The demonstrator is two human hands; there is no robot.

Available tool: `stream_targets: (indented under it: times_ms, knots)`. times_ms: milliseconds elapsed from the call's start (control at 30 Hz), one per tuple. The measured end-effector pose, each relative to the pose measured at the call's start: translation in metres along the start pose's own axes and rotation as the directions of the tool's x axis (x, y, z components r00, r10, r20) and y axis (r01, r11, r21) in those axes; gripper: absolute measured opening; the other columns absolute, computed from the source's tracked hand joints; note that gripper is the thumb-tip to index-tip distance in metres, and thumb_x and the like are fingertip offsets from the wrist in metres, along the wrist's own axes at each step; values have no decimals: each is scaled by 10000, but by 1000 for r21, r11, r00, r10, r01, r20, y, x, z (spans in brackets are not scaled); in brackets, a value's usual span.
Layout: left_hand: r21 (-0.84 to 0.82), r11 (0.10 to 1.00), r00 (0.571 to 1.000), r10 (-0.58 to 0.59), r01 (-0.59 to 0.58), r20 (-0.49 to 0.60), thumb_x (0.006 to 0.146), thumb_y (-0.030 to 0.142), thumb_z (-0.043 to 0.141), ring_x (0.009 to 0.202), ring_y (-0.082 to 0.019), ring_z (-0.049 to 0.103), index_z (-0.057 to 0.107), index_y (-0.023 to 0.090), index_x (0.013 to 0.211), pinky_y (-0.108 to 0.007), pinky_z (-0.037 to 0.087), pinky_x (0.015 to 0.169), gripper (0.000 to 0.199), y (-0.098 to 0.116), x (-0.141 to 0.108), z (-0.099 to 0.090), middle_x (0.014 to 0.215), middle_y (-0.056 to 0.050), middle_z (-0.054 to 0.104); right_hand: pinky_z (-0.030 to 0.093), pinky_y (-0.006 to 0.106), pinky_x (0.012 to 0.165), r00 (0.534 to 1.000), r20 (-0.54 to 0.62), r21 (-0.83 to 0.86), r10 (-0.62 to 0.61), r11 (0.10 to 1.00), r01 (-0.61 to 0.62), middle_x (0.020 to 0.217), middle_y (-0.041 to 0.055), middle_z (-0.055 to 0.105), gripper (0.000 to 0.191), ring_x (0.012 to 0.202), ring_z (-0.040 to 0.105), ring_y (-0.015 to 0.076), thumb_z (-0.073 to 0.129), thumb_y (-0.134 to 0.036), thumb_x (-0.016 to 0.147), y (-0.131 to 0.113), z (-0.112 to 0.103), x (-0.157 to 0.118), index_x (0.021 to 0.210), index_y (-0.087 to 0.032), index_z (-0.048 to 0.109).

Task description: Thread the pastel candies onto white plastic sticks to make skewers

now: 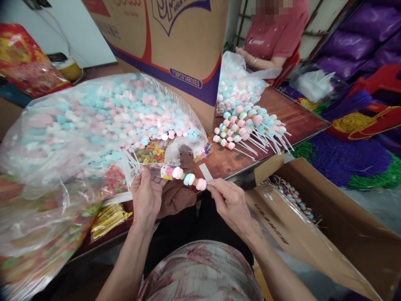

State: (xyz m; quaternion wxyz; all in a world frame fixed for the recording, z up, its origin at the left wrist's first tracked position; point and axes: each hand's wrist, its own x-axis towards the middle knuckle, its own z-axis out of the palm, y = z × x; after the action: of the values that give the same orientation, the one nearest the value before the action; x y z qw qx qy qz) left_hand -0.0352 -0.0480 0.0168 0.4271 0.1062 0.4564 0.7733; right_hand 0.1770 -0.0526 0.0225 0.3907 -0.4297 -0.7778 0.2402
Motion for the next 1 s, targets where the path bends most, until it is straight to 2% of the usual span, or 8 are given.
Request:
stream_targets:
  times_ms: [100, 233, 500, 667, 867, 1000]
  knots:
    - [-26, 1000, 1000, -14, 13, -20, 677, 410, 835, 751, -140, 694, 611, 170, 788, -336, 574, 779, 347, 0, 1, -1, 790, 6, 706, 459, 254, 618, 1000, 0, -2, 13, 1000, -13, 767, 21, 678, 145, 663, 619, 140, 537, -193, 959, -3, 0, 1, 953, -208, 681]
    - [-72, 997, 996, 37, -42, -75, 669, 353, 849, 734, -115, 675, 598, 175, 799, -327, 574, 787, 334, -2, 1, -2, 768, 39, 677, 466, 253, 617, 1000, 2, 17, 6, 1000, -6, 774, 22, 688, 138, 657, 627, 138, 536, -193, 957, -8, 4, 1, 924, -206, 669]
    - [-62, 995, 995, 71, -75, -67, 739, 380, 798, 819, -136, 694, 594, 177, 839, -340, 577, 817, 304, -7, -1, -2, 863, 7, 693, 461, 258, 623, 996, -91, -24, 11, 1000, -14, 747, 17, 659, 121, 643, 609, 137, 538, -165, 953, -15, 13, -6, 921, -199, 650]
    - [-43, 996, 993, 80, -84, -88, 752, 423, 775, 788, -154, 697, 593, 176, 850, -344, 588, 754, 322, -9, -3, 0, 832, 0, 689, 460, 264, 647, 984, -164, -93, -74, 994, 59, 745, 20, 654, 105, 645, 598, 135, 559, -125, 938, -19, 20, -9, 928, -189, 642]
    - [-56, 991, 985, 110, -118, -135, 737, 427, 787, 764, -140, 678, 573, 184, 818, -346, 586, 753, 334, -13, -1, 0, 799, 17, 658, 437, 273, 649, 980, -93, -252, -177, 956, 149, 735, 34, 674, 115, 641, 589, 138, 573, -89, 925, -20, 18, -11, 927, -163, 661]
    - [-44, 990, 988, 134, -138, -74, 743, 437, 782, 814, -141, 673, 596, 182, 836, -330, 585, 775, 329, -13, 0, -1, 857, 1, 663, 428, 275, 660, 991, -27, -187, -135, 974, 127, 732, 24, 676, 142, 657, 597, 138, 561, -111, 941, -17, 12, -7, 881, -181, 669]
